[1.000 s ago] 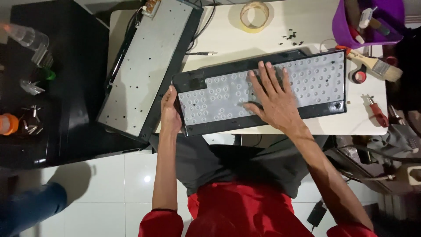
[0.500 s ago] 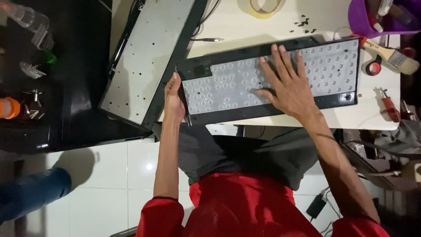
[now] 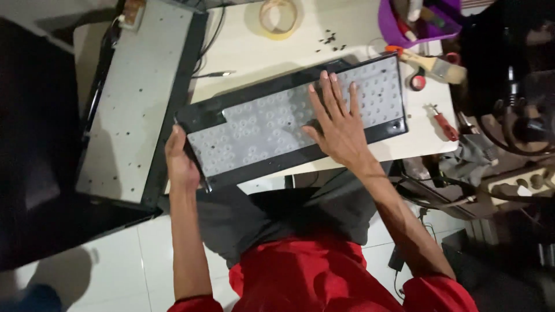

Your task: Aligning the internal membrane layers of a laptop keyboard and fitting the back cover.

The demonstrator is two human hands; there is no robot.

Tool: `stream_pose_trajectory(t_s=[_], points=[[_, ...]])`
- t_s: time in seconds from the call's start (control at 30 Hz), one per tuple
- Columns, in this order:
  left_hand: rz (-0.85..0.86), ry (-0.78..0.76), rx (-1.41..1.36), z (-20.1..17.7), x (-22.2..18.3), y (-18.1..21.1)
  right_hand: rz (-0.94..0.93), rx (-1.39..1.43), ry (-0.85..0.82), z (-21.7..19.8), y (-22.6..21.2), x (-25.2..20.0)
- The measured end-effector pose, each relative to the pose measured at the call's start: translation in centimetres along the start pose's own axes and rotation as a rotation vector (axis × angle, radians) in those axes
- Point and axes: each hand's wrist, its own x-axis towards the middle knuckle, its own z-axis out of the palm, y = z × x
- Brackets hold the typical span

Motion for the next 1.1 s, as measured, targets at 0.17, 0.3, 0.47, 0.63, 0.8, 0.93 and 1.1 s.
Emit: stream_pose_trajectory(t_s=[0.17, 0.3, 0.47, 0.63, 0.8, 0.93, 1.1], points=[[-0.016, 0.027, 0.028, 2.3, -1.6, 2.2, 0.081, -0.001, 0.021, 1.1, 0.5, -0.6], [-0.011, -0.037, 0.028, 2.4, -2.0, 3.0, 0.077, 0.072, 0.071, -0.1, 1.4, -0.5], [-0.023, -0.003, 0.039, 0.9, -1.0, 1.5, 0.275, 0.018, 0.116, 0.3, 3.4, -1.0], [-0.025, -0.052, 0.061, 0.6, -1.1, 1.6, 0.327, 0.030, 0.121, -0.2, 4.7, -0.8], [-0.033, -0.003, 0.050, 1.0, -1.3, 1.8, 0.377, -0.018, 0.134, -0.7, 5.6, -1.3], [-0.038, -0.034, 0.076, 1.4, -1.7, 2.5, 0.429, 0.057, 0.114, -1.3, 6.4, -1.4], [-0.026, 0.041, 0.002, 2.7, -2.0, 3.2, 0.446, 0.105, 0.125, -3.1, 7.1, -2.1]])
